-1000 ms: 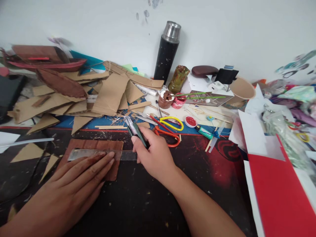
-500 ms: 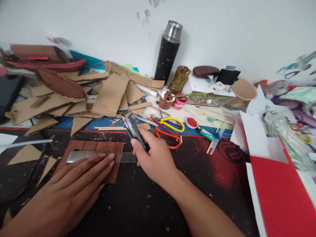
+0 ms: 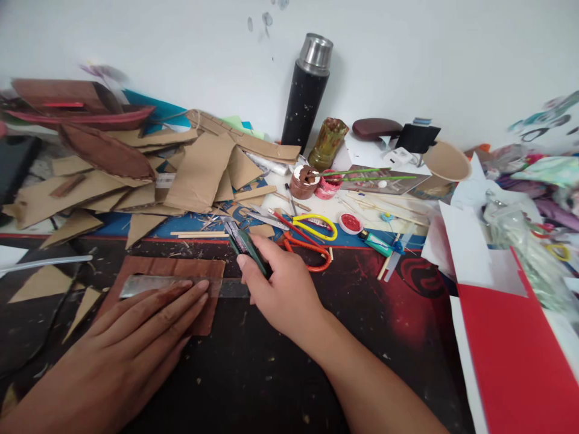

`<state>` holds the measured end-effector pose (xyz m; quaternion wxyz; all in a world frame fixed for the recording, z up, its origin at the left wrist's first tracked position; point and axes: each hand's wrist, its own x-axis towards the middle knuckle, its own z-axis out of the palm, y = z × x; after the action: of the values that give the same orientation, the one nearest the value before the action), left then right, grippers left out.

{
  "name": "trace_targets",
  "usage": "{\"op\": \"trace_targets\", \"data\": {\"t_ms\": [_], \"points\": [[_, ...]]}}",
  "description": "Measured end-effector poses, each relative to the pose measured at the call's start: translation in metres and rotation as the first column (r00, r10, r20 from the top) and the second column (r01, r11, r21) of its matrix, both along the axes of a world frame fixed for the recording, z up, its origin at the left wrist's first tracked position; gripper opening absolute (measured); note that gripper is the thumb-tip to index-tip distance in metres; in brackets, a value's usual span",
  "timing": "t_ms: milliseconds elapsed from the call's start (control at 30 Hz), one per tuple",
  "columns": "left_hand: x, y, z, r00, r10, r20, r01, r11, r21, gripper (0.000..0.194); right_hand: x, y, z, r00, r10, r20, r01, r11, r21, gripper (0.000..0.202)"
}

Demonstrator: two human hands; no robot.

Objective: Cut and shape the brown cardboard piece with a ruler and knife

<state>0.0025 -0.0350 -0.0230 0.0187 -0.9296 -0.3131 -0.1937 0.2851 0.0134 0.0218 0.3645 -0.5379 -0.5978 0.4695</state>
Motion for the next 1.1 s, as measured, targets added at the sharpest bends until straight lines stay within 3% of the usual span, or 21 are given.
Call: {"op": "trace_targets", "data": {"t_ms": [567,800,1100], "points": [[0.001,0.001,0.001,1.000,-0.014,0.006,0.015,1.000,-0.010,0.056,0.001,0.000,0.001,0.999,0.024,0.036,-0.025,1.000,0.018,0.022],[0.002,0.003,-0.006,1.000,-0.002,0.003,0.002,1.000,0.009,0.059,0.000,0.001,-0.003,1.000,0.011,0.029,-0.011,1.000,0.008,0.021],[0.005,0.005,-0.011,0.999,0.024,0.046,-0.026,0.999,0.036,0.048,0.000,0.002,-0.009,1.000,0.005,-0.021,-0.004,1.000,0.021,0.024]]}}
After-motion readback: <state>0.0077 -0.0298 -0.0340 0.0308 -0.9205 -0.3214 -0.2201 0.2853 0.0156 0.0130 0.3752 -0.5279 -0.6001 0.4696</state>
